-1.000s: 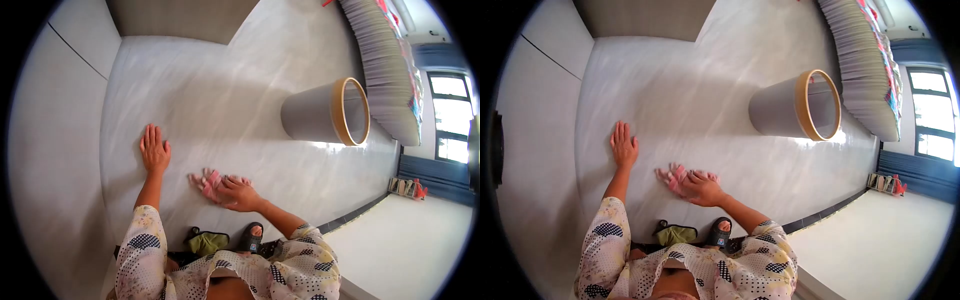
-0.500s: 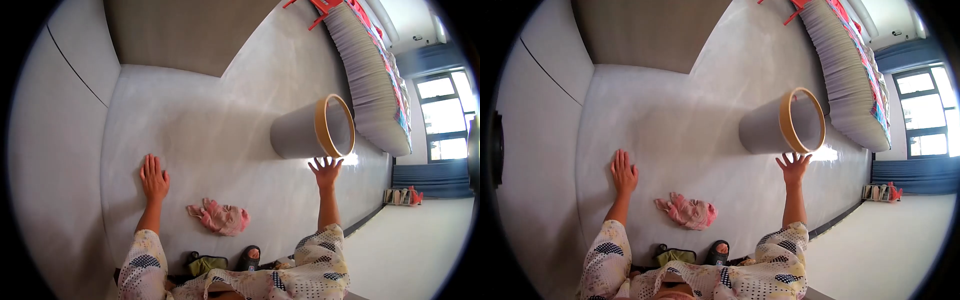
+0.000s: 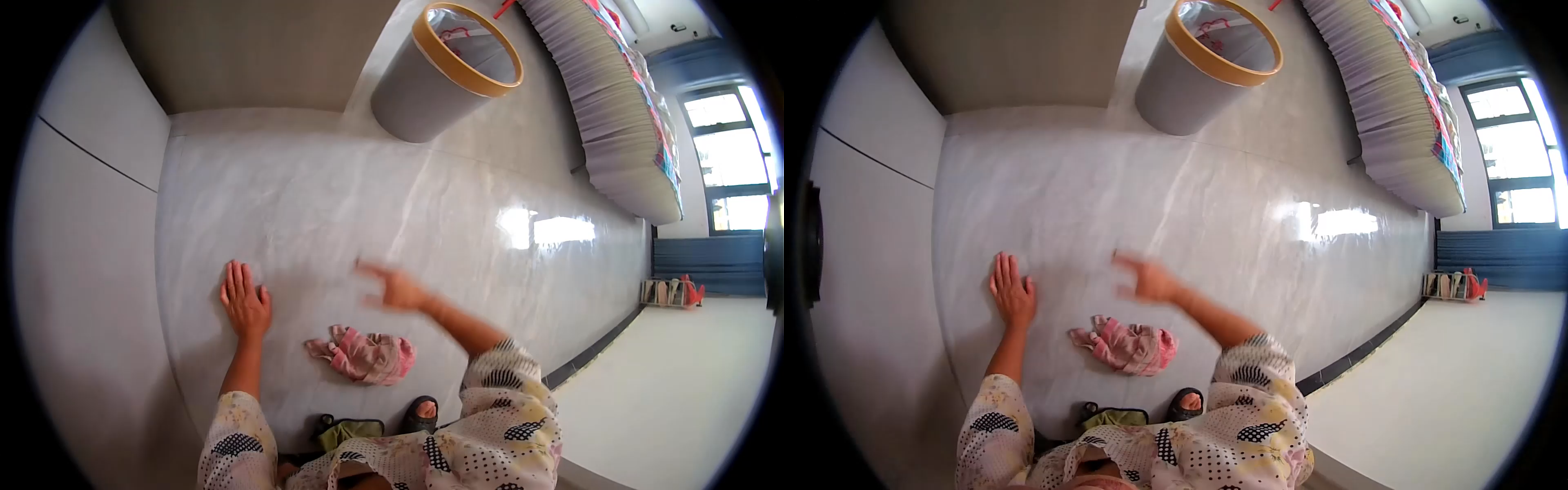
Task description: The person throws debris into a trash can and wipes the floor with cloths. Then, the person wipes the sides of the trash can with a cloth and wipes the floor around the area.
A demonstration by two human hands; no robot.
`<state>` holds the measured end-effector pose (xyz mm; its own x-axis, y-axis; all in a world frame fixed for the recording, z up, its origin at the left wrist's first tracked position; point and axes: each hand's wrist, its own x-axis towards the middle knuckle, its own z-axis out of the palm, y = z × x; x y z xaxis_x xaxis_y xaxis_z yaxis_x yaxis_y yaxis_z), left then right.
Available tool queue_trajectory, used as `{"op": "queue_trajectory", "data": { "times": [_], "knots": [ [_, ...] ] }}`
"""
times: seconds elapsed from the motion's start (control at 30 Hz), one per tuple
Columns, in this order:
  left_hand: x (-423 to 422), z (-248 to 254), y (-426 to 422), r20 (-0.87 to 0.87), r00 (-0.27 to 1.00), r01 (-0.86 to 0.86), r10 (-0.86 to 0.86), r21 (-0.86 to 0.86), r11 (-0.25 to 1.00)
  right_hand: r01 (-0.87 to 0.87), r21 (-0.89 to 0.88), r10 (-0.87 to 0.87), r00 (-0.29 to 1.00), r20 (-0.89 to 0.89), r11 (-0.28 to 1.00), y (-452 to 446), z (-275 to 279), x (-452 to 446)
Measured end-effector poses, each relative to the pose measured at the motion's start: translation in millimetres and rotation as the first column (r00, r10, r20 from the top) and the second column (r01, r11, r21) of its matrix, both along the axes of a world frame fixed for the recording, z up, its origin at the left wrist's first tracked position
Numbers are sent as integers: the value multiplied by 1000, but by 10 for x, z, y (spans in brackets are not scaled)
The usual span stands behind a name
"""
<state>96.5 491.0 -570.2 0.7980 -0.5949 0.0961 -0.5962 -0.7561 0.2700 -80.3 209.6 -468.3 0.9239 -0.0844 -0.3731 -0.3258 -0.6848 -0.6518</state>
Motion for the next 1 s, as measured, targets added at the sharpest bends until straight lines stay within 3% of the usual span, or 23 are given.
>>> {"op": "queue_trajectory", "data": {
  "times": [0.03,0.07,0.13,0.23,0.3,0.37,0.43,0.5,0.6,0.67,0.77,0.83,0.9,0.97,1.0],
  "knots": [
    [0,-19,-1,8,1000,3,-3,3,1000,-182,40,178,981,81,983,383,-208,-350],
    [4,-42,2,16,1000,6,-6,8,1000,-281,43,279,959,46,959,753,48,-493],
    [-1,-89,13,30,1000,7,-7,22,1000,-424,-345,459,888,22,837,1147,153,-873],
    [17,-104,33,78,997,31,-29,-17,999,-295,-415,368,924,107,860,1265,-186,-1128],
    [19,-90,-2,39,999,36,-36,13,999,-217,-147,235,965,119,965,1121,-133,-1045],
    [32,-27,7,2,1000,1,-1,55,998,-80,202,54,990,128,976,892,-316,-1016],
    [27,-97,8,4,1000,-21,21,37,999,238,572,-230,969,-87,785,650,44,-681],
    [24,-26,-3,-30,999,-19,19,5,1000,374,746,-390,906,-165,552,385,333,-342],
    [32,47,2,-50,999,-5,2,-46,999,317,588,-469,874,122,744,-274,-51,161],
    [42,77,-6,-67,998,-6,3,-34,999,367,540,-537,821,194,757,-554,-27,842],
    [31,2,8,-67,998,-7,6,-18,1000,427,163,-457,827,328,890,-834,-184,1866],
    [48,13,12,-54,998,10,-13,-49,999,380,-45,-331,853,402,924,-810,-563,2446],
    [49,-21,27,-92,996,9,-20,-113,994,275,-477,-131,941,313,835,-372,-925,2747],
    [52,5,53,-38,999,11,-18,-171,985,-34,-618,146,981,131,785,354,-722,2807],
    [41,2,52,-19,1000,18,-22,-205,979,-116,-605,247,959,138,788,567,-602,2716]
  ]
}}
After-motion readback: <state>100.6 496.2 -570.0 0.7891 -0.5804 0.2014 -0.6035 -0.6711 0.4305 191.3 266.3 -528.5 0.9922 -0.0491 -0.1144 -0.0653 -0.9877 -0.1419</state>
